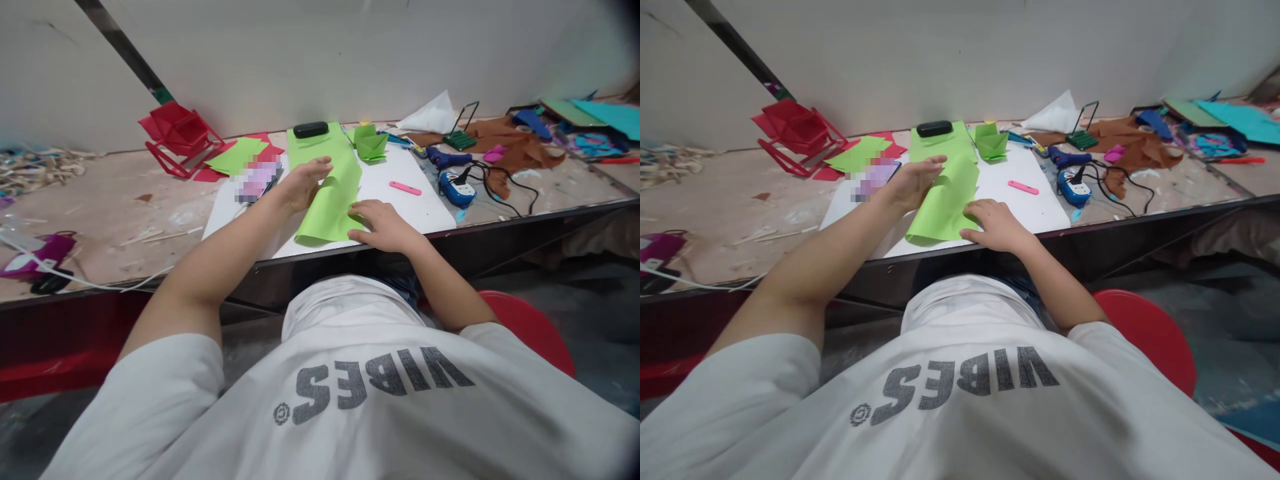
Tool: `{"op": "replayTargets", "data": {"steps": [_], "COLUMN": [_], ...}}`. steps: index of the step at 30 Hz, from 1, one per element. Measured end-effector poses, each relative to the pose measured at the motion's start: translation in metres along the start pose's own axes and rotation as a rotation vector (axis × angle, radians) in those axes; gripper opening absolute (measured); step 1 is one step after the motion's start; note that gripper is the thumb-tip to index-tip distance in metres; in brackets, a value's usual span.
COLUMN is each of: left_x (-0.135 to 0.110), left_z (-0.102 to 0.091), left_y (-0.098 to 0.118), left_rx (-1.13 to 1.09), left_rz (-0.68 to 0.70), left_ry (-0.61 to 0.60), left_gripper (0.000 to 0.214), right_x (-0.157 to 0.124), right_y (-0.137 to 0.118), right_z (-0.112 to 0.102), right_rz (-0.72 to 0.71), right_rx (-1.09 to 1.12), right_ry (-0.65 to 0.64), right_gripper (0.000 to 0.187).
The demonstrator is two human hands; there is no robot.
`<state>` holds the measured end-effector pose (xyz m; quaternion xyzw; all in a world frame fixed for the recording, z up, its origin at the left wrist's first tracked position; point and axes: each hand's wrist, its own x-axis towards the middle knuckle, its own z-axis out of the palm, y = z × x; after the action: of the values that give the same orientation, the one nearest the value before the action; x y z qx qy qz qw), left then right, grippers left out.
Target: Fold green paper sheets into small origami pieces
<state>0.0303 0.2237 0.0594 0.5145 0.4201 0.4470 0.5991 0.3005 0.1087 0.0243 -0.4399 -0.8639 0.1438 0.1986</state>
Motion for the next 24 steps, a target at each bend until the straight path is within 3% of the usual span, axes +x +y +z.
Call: {"op": "replayTargets", "data": {"steps": [6,9,11,13,15,21,24], "left_x": [-0.014,-0.020,-0.022,-0.022,-0.019,0.005,0.016], "left_z": [-0.010,-0.007,-0.003,0.000,-0.001,-0.034,-0.053], "left_y": [-0.001,-0.002,-0.004,-0.006,-0.006,0.000,-0.003], "left_rx": [-0.066,-0.114,-0.127,-0.124,-0.116,-0.103,-0.082], "left_rz": [-0.062,0.013,0.042,0.045,0.040,-0.010,-0.040], "left_ry": [-0.102,-0.183,-0.204,-0.195,-0.159,0.064,0.122], "left_gripper": [0.046,0.056,0.066,0.071,0.069,0.084,0.085], "right_x": [0.009,0.026,0.041,0.057,0.077,0.147,0.170], "right_y": [0.008,0.018,0.023,0.025,0.022,0.019,0.042], "right_z": [-0.002,0.000,-0.001,-0.008,-0.021,-0.079,-0.085], "right_rz": [0.170,0.280,0.314,0.322,0.281,0.123,0.110], "right_rx": [0.072,0.315,0.566,0.737,0.826,0.926,0.934], "right_ry": [0.045,0.139,0.209,0.250,0.240,0.237,0.296], "right_gripper": [0.088,0.109,0.099,0.068,0.049,0.055,0.054]}}
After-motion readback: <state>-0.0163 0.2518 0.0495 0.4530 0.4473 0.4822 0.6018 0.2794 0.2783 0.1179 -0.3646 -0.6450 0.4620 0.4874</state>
